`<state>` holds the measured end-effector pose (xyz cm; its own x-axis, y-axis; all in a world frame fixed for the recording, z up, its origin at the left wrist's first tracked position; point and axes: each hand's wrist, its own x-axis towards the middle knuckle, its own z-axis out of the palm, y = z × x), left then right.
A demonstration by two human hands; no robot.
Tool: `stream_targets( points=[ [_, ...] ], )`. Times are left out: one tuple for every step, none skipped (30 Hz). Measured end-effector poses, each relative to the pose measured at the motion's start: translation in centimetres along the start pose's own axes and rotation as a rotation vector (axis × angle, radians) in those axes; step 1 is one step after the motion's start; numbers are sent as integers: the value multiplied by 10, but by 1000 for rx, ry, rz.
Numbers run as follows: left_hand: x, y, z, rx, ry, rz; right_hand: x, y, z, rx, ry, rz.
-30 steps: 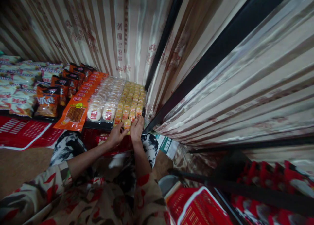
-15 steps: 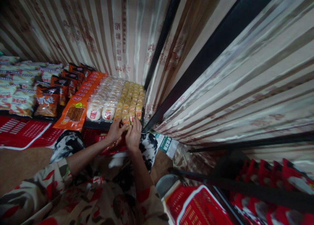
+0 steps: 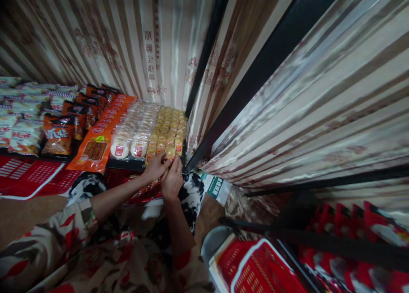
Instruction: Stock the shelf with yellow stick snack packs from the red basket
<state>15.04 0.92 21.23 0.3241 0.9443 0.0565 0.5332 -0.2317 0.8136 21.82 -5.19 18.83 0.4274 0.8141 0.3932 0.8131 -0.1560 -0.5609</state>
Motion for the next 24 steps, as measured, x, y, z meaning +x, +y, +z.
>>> stream_targets(
  points=[
    [1,3,-1,9,-5,-1,4,-2,-1,4,-10,37],
    [3,6,-2,19,-9,1,8,-4,-1,4,-23,70],
    [5,8,-3,30,-15,9,12,-5,-2,-1,-34,95],
    [7,9,-4,41,-23,23,16,-6,-2,-6,-42,109],
    [9,9,-5,45,-31,45,20,-7,-2,-10,-44,116],
    [12,9,-5,41,-36,72,23,-7,-2,-13,-38,123],
    [15,8,-5,35,-33,105,26,-7,-1,-16,-27,129],
    [18,7,-6,34,-18,142,29,-6,-1,-22,-14,135],
    [21,5,-6,44,8,184,31,-6,0,-32,-4,141],
    [24,4,-7,71,39,230,33,-6,0,-47,2,151],
    [28,2,-9,119,66,280,35,-6,1,-65,6,162],
    [31,0,-11,183,82,334,37,-6,2,-85,6,172],
    [34,-2,-14,252,82,391,38,-6,3,-105,7,181],
    [36,-4,-16,321,68,450,39,-7,4,-121,10,188],
    [38,-6,-19,386,43,508,41,-7,5,-131,15,193],
    [39,-8,-21,444,11,561,42,-6,7,-135,23,195],
    [39,-11,-23,493,-23,609,43,-6,8,-133,31,196],
    [39,-13,-24,535,-56,651,43,-5,10,-127,37,199],
    [37,-16,-24,569,-86,689,44,-4,12,-120,37,205],
    [35,-19,-23,599,-112,723,44,-3,14,-114,33,215],
    [32,-22,-22,625,-129,749,44,-1,16,-111,25,224],
    [30,-25,-20,647,-141,769,44,0,18,-108,20,232],
    [27,-27,-18,665,-149,782,44,1,19,-104,19,235],
    [25,-29,-16,678,-156,789,44,2,21,-98,23,234]
  ],
)
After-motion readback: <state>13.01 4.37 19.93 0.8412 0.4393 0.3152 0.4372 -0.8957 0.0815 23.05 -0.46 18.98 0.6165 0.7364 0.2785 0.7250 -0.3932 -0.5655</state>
